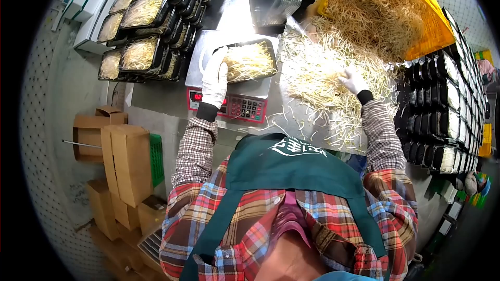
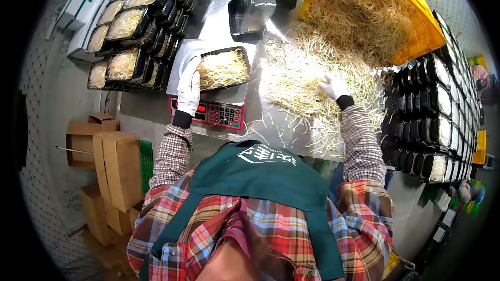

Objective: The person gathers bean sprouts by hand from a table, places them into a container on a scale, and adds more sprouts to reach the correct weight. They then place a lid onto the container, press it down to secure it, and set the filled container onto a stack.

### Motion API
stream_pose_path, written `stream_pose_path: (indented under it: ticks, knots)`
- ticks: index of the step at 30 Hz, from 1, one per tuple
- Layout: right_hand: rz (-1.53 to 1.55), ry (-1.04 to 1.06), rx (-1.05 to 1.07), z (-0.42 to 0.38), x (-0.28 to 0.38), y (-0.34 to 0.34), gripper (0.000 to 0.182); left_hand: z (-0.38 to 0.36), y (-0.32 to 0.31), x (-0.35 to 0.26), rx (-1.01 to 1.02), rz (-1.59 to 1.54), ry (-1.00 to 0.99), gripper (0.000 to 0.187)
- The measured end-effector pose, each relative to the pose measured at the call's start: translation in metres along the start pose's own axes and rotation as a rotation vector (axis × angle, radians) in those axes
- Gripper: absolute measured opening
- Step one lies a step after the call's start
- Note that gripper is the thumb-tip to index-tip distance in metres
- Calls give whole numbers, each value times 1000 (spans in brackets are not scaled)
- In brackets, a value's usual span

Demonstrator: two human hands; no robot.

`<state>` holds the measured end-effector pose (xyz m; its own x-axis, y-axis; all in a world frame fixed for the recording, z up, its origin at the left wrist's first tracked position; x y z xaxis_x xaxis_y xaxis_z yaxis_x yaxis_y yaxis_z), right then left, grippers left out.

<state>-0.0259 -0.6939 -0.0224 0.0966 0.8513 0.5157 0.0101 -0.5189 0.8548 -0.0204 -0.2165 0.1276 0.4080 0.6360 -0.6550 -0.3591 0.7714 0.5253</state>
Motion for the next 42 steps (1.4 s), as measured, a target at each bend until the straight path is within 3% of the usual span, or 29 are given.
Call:
stream_pose_path:
  ticks: [1, 3, 5, 6, 8, 9, 11, 14, 15, 17, 19, 20, 21, 22, 23, 25, 26, 27, 30, 31, 32, 33, 35, 37, 38, 39, 41, 42]
  knots:
    - [-431, 81, 14, -5, 1, -6, 38, -2, 5, 3, -21, -49, 25, 38]
    - [-222, 76, -36, -1, 2, -8, 33, -3, 15, 12, -66, -137, 78, 38]
    - [-148, 300, -194, 3, 23, 21, 37, -7, 20, 28, -81, -122, 148, 36]
    - [110, 108, -27, 11, 10, 22, 41, -9, 19, 37, -73, -103, 165, 35]
    - [288, 5, 131, 8, 69, 62, 39, -9, 8, 54, 51, 25, 194, 41]
    - [433, 16, 210, 13, 85, 68, 37, -10, 2, 66, 10, 29, 240, 42]
    - [588, 84, 263, 9, 168, 95, 35, 1, 3, 60, -147, 44, 154, 46]
    - [710, 242, 222, 9, 265, 84, 37, -6, -22, 115, -182, -108, 318, 46]
    - [738, 336, 225, 14, 288, 66, 37, -4, -11, 106, -264, -104, 370, 43]
    - [589, 545, 148, 13, 341, 29, 35, -3, 6, 92, -432, -98, 469, 37]
    - [191, 765, -102, 23, 352, -24, 33, -3, -18, 87, -247, -188, 479, 36]
    - [88, 769, 55, 22, 368, -38, 35, -5, -33, 87, -151, -233, 487, 36]
    - [160, 779, -3, 17, 379, -29, 37, -3, -50, 74, -72, -141, 321, 35]
    - [155, 889, -84, 18, 371, -31, 42, -3, -68, 63, -14, -57, 151, 34]
    - [147, 998, -165, 19, 361, -34, 48, 13, -51, 3, 96, 314, -19, 34]
    - [-111, 805, 51, 15, 363, -14, 43, 1, -66, 22, 51, -34, 74, 33]
    - [-198, 861, 4, 19, 338, -14, 36, 0, -68, 25, 37, -118, 85, 32]
    - [-47, 951, -101, 23, 312, -3, 31, 0, -70, 28, 23, -202, 95, 31]
    - [-222, 662, 42, 39, 230, 28, 31, 7, -48, 26, -34, -104, 56, 29]
    - [-144, 515, 166, 51, 171, 22, 38, 8, -32, 29, -75, -16, 62, 28]
    - [-354, 648, 120, 36, 171, 44, 50, 8, -11, 31, -110, 76, 71, 27]
    - [-449, 603, 96, 24, 164, 62, 63, 17, 20, 12, -102, 215, -120, 28]
    - [-431, 509, -49, 23, 142, 69, 69, 29, 55, 6, -72, -111, -156, 45]
    - [58, 355, -44, 26, 134, 50, 71, 26, 49, 54, 65, -363, 203, 47]
    - [187, 287, 18, 22, 155, 37, 78, 35, 45, 32, 176, -313, 261, 51]
    - [218, 318, 7, 15, 189, 29, 81, 47, 39, 7, 273, 86, -109, 60]
    - [268, 381, -28, 5, 249, 18, 87, 43, 17, 1, 346, 199, -212, 70]
    - [258, 484, -45, 4, 271, 9, 91, 38, 14, -11, 274, 218, -256, 69]
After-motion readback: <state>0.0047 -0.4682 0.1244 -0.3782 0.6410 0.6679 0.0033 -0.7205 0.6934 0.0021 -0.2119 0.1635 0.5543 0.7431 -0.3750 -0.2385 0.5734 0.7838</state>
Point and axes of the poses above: each hand's wrist, its own z-axis towards the middle knuckle, its own y-axis out of the back of the hand, x = y × z, the point moved 10 cm from there along z, towards the middle knuckle, and after that the axes turned 15 degrees about -x, right-handed, at the moved point
